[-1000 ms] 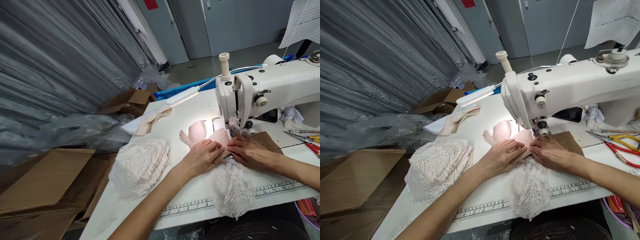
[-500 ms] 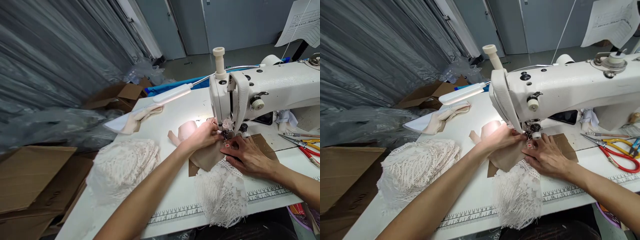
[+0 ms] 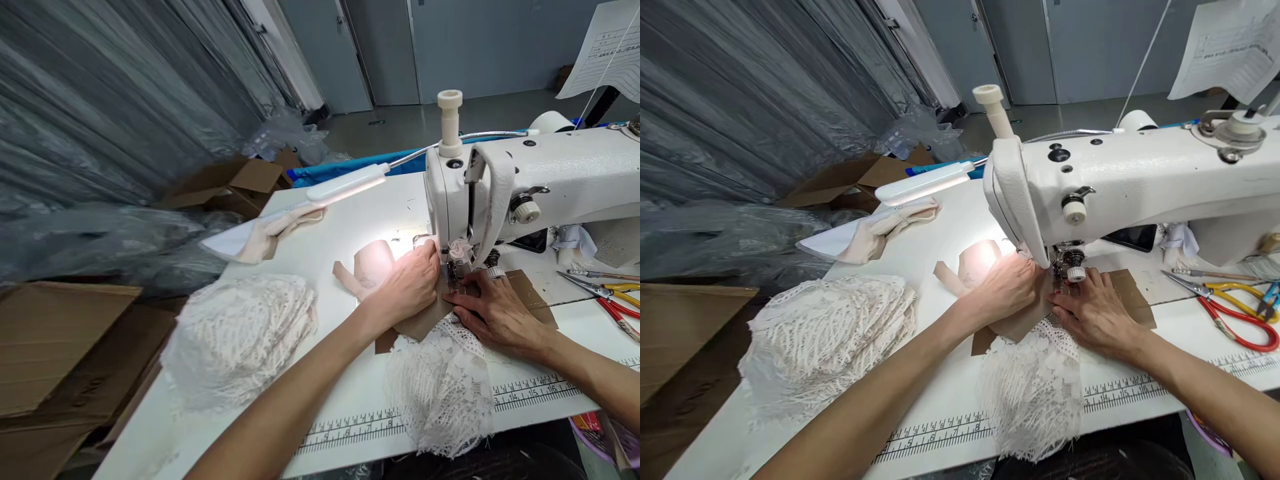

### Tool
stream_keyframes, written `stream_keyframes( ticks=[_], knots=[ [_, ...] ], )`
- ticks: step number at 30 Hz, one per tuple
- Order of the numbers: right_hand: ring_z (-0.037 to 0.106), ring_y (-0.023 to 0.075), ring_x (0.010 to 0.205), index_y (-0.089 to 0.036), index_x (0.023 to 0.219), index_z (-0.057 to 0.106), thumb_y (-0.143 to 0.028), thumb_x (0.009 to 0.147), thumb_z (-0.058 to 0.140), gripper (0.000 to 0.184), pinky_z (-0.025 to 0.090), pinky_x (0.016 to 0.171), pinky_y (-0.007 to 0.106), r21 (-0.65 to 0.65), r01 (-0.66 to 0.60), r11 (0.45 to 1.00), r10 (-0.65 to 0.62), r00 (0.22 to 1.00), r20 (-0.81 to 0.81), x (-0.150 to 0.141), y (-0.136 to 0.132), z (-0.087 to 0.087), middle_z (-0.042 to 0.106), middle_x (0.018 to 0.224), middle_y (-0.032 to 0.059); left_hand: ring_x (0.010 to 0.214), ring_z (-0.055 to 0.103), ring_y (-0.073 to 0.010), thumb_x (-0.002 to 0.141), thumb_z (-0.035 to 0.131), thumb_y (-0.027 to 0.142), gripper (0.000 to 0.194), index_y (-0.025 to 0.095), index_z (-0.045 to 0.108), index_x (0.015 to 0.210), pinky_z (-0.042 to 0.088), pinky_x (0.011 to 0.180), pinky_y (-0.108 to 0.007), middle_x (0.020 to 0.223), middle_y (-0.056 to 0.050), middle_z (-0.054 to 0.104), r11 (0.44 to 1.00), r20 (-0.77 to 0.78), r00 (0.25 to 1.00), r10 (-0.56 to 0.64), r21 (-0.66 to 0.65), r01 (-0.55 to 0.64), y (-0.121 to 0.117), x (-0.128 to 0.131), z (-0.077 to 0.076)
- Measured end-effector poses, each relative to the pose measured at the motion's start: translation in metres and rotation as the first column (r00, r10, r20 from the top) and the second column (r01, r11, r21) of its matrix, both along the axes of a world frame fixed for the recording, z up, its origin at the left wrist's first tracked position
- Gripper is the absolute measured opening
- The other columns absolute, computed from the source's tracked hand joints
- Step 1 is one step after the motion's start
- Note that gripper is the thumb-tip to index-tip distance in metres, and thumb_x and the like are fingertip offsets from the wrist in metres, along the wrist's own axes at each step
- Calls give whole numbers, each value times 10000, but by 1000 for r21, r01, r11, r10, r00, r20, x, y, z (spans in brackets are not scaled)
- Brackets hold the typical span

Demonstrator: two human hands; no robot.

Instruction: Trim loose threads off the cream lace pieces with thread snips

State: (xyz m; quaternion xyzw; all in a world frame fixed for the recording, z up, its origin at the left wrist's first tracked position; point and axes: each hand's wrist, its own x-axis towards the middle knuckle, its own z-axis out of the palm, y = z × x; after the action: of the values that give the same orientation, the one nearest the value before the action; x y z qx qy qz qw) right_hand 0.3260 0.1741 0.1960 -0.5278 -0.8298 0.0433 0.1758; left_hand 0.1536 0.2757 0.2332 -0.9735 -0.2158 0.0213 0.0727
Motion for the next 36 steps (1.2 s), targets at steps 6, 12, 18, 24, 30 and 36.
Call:
stream_keyframes(
  ticks=[6,12,18,24,30,36],
  knots=[
    [525,293,981,-260,1252,667,-382,1036,375,383,442,829,458,31,44,999,-45,999,20,0,-3,-1,579,1149,148,718,509,-225,760,427,39,230,144,614,678,460,712,-351,666,-71,548,1000,-135,991,24,-18,-26,2,-2,14],
    [523,300,996,-281,1290,643,-403,1031,389,383,448,833,463,22,37,999,-37,999,26,2,-3,-3,578,1128,142,711,514,-212,729,471,22,256,188,494,536,446,701,-339,640,-52,508,986,-90,994,63,-148,-76,14,-10,10],
    [516,299,1011,-292,1289,643,-399,1027,414,364,445,832,448,22,25,999,-26,999,33,0,-2,-2,571,1170,133,731,546,-190,817,445,47,179,170,554,745,452,666,-322,855,-78,582,960,81,975,206,-213,-185,20,-15,3],
    [503,307,1037,-349,1295,623,-418,1018,444,337,430,825,453,5,1,1000,-2,998,60,-3,-1,2,540,1196,122,811,577,-197,842,411,82,239,172,544,1020,502,740,-336,905,-58,620,830,352,867,353,-545,-117,19,-9,-6],
    [498,281,1010,-334,1280,620,-426,1025,430,331,414,817,437,-6,23,1000,-22,999,47,-5,-1,3,558,1155,110,765,583,-188,796,394,69,294,184,547,1019,515,711,-322,850,-39,640,800,369,858,358,-595,-78,23,-3,-12],
    [472,280,1034,-322,1251,629,-400,1020,459,297,400,832,426,14,28,1000,-28,1000,12,-6,-1,1,560,1155,103,767,624,-222,801,419,138,182,215,583,817,529,751,-365,783,-37,671,935,241,944,226,-324,-142,28,-26,3]
  ],
)
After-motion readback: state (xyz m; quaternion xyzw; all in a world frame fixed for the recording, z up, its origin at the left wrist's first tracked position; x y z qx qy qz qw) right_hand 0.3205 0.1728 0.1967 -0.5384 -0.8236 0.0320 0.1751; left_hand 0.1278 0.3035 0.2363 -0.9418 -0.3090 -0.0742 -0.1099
